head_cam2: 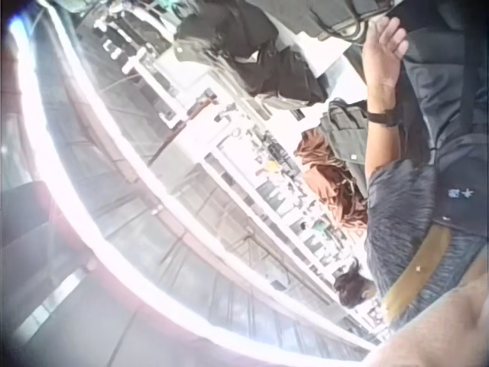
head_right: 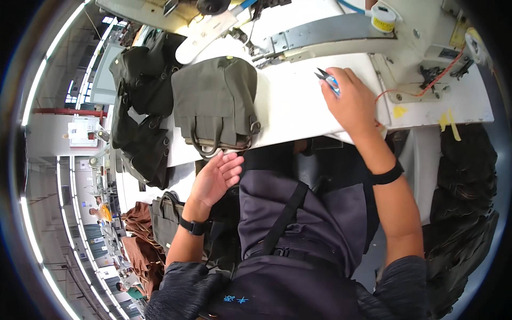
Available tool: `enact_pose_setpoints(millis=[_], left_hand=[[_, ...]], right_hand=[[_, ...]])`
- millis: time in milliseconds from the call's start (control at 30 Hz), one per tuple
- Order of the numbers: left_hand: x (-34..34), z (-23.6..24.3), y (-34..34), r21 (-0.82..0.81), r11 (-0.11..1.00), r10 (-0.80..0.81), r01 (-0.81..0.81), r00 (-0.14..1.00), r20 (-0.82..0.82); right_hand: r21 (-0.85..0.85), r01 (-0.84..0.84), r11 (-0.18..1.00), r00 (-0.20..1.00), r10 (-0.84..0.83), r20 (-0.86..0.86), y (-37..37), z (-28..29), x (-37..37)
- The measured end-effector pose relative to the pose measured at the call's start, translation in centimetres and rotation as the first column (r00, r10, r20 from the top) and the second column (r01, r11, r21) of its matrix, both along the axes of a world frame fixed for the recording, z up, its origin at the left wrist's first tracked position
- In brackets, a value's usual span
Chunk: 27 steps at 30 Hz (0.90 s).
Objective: The person sews a zipper onto a dark green fabric bag using an industrial sewing machine. They guide the bag under the needle, adjust the fabric, and use scissors to cut the thread after completing the seam. The person then moves the finished bag aside and picks up another bag to repeat the process.
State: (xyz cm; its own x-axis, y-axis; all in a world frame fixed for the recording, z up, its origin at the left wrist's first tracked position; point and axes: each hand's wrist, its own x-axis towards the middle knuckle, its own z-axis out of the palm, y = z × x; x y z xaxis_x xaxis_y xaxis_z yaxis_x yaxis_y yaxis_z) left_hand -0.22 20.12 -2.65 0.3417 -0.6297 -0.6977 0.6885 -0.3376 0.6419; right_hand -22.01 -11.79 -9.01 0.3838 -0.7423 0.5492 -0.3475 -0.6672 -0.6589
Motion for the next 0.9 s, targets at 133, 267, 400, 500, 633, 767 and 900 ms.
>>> enact_pose_setpoints(millis=[133,267,400,500,633,767,900], left_hand=[[-2.2,0.8,-1.9,0.027,0.999,0.022,-0.024,0.997,0.079],[-2.6,-0.4,-2.5,0.041,0.989,0.138,-0.145,0.982,0.132],[-1.8,-1.8,-2.4,-0.017,0.992,0.125,-0.124,0.971,0.202],[-1.4,-1.6,-2.8,-0.042,0.995,0.096,-0.089,0.970,0.224],[-2.1,0.2,-3.3,-0.068,0.994,0.106,-0.091,0.961,0.255],[-1.9,0.0,-3.4,-0.121,0.984,0.158,-0.135,0.965,0.210],[-1.6,-0.5,-4.1,-0.132,0.989,0.087,-0.060,0.975,0.203]], right_hand=[[-0.004,-0.009,1.000,0.999,0.008,-0.046,-0.5,-0.6,-0.3],[0.014,-0.032,0.999,0.999,0.032,-0.032,-0.6,-0.7,-0.2],[-0.010,-0.032,0.999,0.997,0.031,-0.068,-0.7,-0.7,0.0],[-0.037,-0.022,0.999,0.996,0.019,-0.084,-1.3,-1.1,-0.2],[-0.435,0.089,0.896,0.988,-0.136,-0.078,-0.5,0.0,-0.2],[0.167,-0.117,0.979,0.986,0.094,0.135,6.2,2.2,0.4],[0.691,-0.530,0.492,0.845,0.369,0.387,14.0,2.3,1.7]])
